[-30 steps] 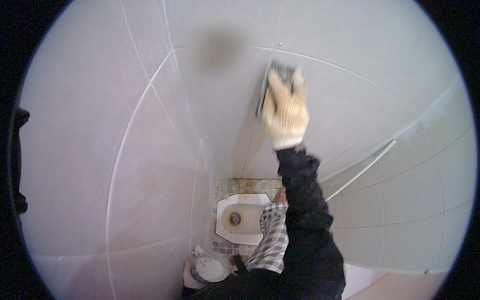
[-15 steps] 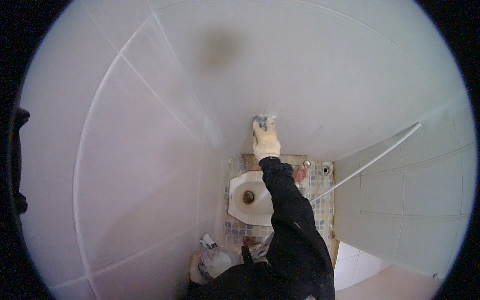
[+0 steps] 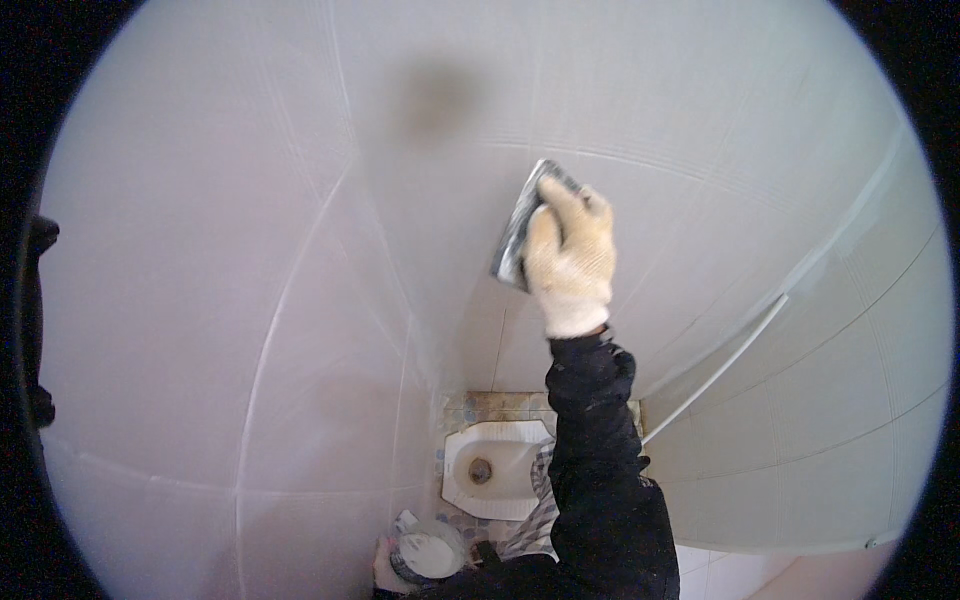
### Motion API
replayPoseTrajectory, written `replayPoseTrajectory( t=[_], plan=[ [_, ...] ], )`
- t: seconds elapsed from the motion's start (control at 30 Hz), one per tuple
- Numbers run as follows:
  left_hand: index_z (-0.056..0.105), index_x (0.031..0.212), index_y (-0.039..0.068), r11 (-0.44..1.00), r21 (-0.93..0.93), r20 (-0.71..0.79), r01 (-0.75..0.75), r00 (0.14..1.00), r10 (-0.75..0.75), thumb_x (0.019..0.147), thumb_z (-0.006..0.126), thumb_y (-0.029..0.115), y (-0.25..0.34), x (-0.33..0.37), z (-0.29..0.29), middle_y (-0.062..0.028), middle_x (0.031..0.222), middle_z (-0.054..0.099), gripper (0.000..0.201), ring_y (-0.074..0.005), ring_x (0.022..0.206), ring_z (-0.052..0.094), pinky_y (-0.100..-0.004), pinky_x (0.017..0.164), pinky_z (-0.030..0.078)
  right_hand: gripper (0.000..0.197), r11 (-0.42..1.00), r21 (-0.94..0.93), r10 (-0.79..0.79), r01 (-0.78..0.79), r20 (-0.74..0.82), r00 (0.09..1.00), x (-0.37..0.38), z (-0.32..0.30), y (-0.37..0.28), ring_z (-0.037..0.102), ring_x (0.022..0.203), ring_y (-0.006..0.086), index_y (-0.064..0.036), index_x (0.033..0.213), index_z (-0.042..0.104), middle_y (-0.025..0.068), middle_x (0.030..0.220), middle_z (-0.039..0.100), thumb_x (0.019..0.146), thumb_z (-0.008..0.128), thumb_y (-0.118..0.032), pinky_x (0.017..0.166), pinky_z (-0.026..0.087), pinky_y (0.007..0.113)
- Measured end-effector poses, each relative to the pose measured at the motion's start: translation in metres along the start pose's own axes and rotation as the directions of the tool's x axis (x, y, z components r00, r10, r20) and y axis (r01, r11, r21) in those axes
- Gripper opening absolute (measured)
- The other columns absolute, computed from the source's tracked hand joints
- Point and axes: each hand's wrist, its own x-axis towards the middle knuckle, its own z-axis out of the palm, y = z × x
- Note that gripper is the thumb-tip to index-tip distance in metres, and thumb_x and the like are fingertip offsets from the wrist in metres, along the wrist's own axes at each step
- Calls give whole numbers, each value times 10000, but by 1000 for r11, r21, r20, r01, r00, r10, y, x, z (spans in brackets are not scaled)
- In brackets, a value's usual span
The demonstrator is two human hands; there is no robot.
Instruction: The person applies white grout to the joints between white wall tiles using a small trowel and a container. They repeatedly scoop grout and spread it into the seams, working around a white pipe and a toilet.
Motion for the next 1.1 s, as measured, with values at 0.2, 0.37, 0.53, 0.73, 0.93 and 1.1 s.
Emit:
replayPoseTrajectory(
  t=[0.2, 0.37, 0.53, 0.73, 0.93, 1.1],
  plan=[
    [455, 1483, 63, 993, 109, -41, -41, 998, 46, 1008, 260, 675, 3, 13, -5, -199, 1421, 572, 799, -391, 1258, 591, -612, 1060, 470, 291, 914, -321, -246, 248, 46, 968, 4, -4, -11, 674, 1066, 387, -151, 1207, 728, 252, 1267, 586, 932, 641, -191, 901, 577, 433],
    [465, 1478, 66, 983, 183, -64, -10, 998, 22, 1005, 248, 685, 6, 10, -6, -193, 1428, 569, 808, -389, 1269, 586, -610, 1057, 475, 341, 840, -462, -137, 285, 328, 935, -78, 68, 91, 656, 1109, 417, -181, 1244, 689, 289, 1301, 551, 904, 663, -166, 887, 588, 448],
    [468, 1482, 73, 992, 107, 19, 72, 997, -74, 1003, 247, 691, 15, 12, 2, -188, 1445, 556, 812, -384, 1291, 574, -597, 1062, 477, 417, 549, 150, 586, -822, 632, 506, -213, 26, 174, 646, 1160, 317, -128, 1379, 598, 178, 1231, 653, 967, 602, -190, 949, 568, 444],
    [458, 1506, 98, 997, -52, 62, -61, 996, 64, 996, 319, 678, 6, 19, 13, -176, 1435, 557, 785, -355, 1225, 596, -501, 898, 498, 439, -247, 492, 619, -835, 743, 255, -305, -138, 138, 602, 1257, 294, -44, 1420, 564, 119, 1410, 610, 1064, 483, -287, 1075, 504, 450],
    [510, 1458, 90, 985, 94, -90, -143, 984, 151, 963, 360, 725, 87, 38, 2, -168, 1400, 595, 819, -336, 1159, 659, -488, 766, 607, 421, -216, 589, 661, -779, 675, 327, -339, -198, 84, 620, 1224, 304, -50, 1402, 559, 143, 1356, 635, 1084, 457, -306, 1047, 521, 477],
    [500, 1466, 82, 955, 114, -86, -275, 955, 285, 985, 390, 686, 142, 34, 16, -179, 1426, 579, 779, -351, 1273, 598, -553, 995, 543, 434, -157, 624, 840, -766, 492, 228, -320, -178, 72, 635, 1180, 327, -42, 1353, 593, 153, 1321, 649, 1078, 471, -355, 1041, 520, 489]
  ],
)
